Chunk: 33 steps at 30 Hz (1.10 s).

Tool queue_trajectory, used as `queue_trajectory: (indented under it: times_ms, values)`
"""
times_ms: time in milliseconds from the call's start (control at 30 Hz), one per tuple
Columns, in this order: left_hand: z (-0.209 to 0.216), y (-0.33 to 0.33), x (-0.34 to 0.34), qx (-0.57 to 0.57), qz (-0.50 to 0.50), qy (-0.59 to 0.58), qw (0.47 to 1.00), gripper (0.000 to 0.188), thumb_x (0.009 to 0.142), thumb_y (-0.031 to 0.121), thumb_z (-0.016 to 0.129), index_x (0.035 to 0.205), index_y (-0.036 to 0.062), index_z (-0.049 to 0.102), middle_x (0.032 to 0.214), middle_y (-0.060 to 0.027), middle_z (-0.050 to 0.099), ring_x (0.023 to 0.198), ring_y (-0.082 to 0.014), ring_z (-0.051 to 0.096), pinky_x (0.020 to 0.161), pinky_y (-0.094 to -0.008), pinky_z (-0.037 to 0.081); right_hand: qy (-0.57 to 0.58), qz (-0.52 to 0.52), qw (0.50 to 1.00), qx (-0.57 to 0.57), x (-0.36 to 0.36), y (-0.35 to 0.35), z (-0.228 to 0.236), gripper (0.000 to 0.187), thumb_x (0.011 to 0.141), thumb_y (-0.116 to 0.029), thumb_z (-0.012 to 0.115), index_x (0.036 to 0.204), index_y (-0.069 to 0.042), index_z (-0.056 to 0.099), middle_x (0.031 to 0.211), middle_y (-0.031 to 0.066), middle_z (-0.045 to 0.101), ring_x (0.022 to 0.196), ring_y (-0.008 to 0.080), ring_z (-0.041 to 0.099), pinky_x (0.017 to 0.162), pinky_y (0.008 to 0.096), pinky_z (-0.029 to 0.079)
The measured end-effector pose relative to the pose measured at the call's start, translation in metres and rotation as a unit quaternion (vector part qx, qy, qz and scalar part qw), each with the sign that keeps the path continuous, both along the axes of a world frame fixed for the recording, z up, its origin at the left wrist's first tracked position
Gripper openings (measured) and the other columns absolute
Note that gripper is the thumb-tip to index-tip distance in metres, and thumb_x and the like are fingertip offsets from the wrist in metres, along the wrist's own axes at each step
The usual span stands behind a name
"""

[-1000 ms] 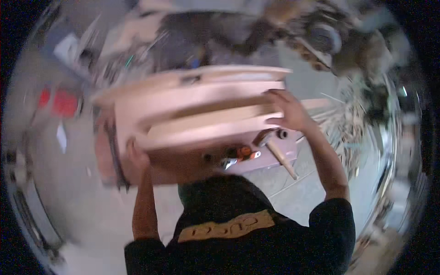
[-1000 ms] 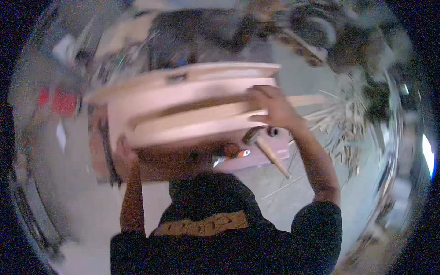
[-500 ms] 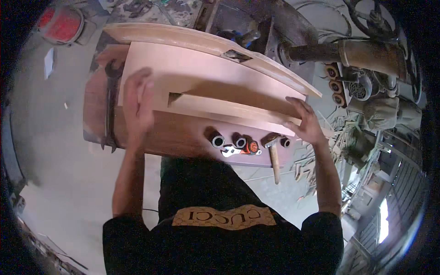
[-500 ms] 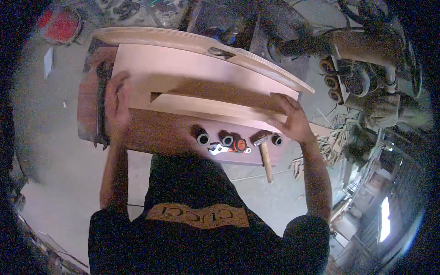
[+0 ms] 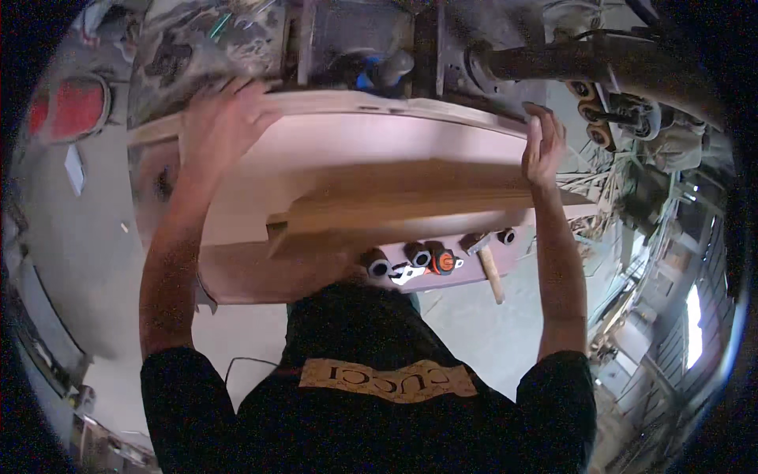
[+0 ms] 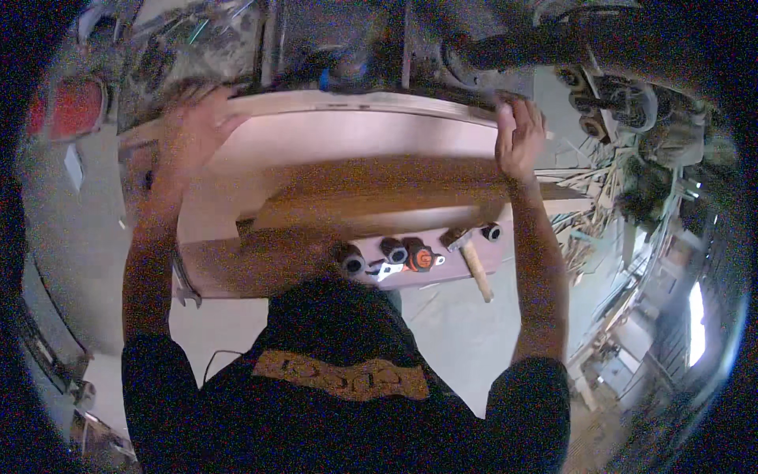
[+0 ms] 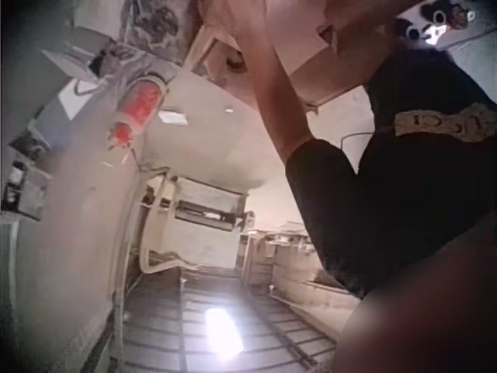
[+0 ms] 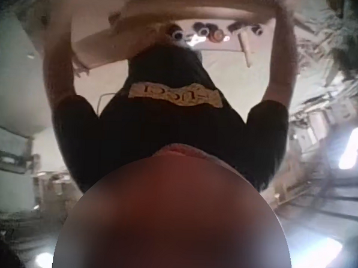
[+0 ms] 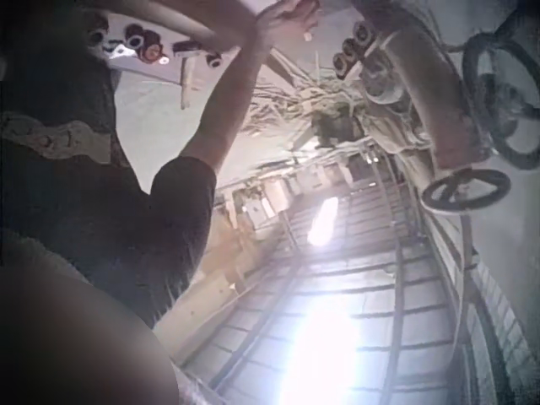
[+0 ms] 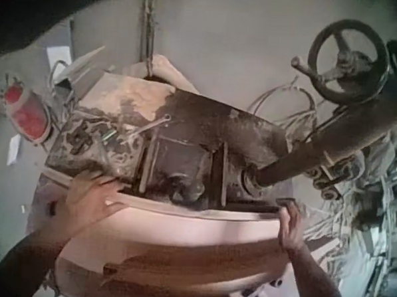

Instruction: Adjusting and assembling a wooden jig or guide on a workbench using tools.

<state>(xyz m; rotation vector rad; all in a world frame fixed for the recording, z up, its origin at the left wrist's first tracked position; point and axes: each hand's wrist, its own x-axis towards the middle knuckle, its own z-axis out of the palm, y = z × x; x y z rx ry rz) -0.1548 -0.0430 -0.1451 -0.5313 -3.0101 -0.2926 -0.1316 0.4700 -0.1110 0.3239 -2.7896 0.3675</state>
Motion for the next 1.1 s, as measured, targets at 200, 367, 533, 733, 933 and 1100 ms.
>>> queue_trajectory:
  times_ms: [200,367,533,733,933,1100]
  values:
    - [-0.005,0.002,-0.011,0.034,-0.071,0.067,0.995,0.043,0.082,0.047,0.08,0.106,0.0129,0.075,0.108,-0.0053,0.076,0.098,-0.0292,0.072,0.083,-0.0403,0.057,-0.009,0.028,0.995,0.094,-0.033,0.011,-0.042,0.026,0.101,-0.031,0.055,0.093,-0.01,0.069,0.092,0.0133,0.07,0.086,0.0359,0.067,0.076,0.0462,0.05]
    - [-0.004,0.0,-0.002,0.018,0.013,0.054,0.998,0.042,0.079,0.048,0.081,0.104,0.0142,0.076,0.107,-0.0058,0.076,0.095,-0.0278,0.072,0.084,-0.0396,0.057,-0.031,0.019,0.999,0.035,-0.034,0.006,-0.045,0.026,0.101,-0.032,0.057,0.097,-0.01,0.071,0.093,0.0149,0.072,0.088,0.0372,0.068,0.079,0.0477,0.05]
    - [-0.016,-0.012,-0.016,-0.033,-0.051,0.092,0.994,0.049,0.077,0.054,0.081,0.104,0.0137,0.076,0.11,-0.005,0.075,0.103,-0.0284,0.07,0.089,-0.0416,0.057,0.019,0.023,0.996,0.089,-0.034,-0.013,-0.046,0.025,0.099,-0.031,0.06,0.098,-0.009,0.071,0.096,0.0149,0.072,0.088,0.0388,0.068,0.08,0.0527,0.049]
    - [-0.011,-0.001,-0.005,-0.005,0.01,0.066,0.998,0.045,0.08,0.054,0.079,0.095,0.0121,0.069,0.107,-0.0103,0.072,0.102,-0.032,0.069,0.087,-0.0467,0.055,0.067,0.041,0.995,0.065,-0.023,-0.001,-0.039,0.031,0.104,-0.032,0.051,0.107,-0.007,0.07,0.105,0.0149,0.07,0.095,0.0366,0.066,0.083,0.0484,0.046]
    - [-0.027,-0.01,-0.009,-0.033,0.042,-0.036,0.998,0.052,0.085,0.061,0.071,0.109,0.0157,0.068,0.102,-0.0131,0.074,0.097,-0.0367,0.071,0.084,-0.0497,0.056,0.073,0.071,0.991,0.091,-0.045,-0.002,-0.037,0.03,0.102,-0.034,0.054,0.101,-0.008,0.069,0.095,0.014,0.069,0.089,0.0371,0.065,0.077,0.0509,0.048]
    - [-0.022,-0.014,-0.002,0.055,-0.006,0.096,0.994,0.052,0.082,0.058,0.077,0.108,0.0145,0.07,0.105,-0.0127,0.074,0.097,-0.037,0.071,0.083,-0.0489,0.056,0.11,0.077,0.991,0.011,-0.025,-0.014,-0.034,0.031,0.102,-0.036,0.054,0.111,-0.012,0.072,0.096,0.0132,0.069,0.092,0.035,0.067,0.077,0.049,0.047]
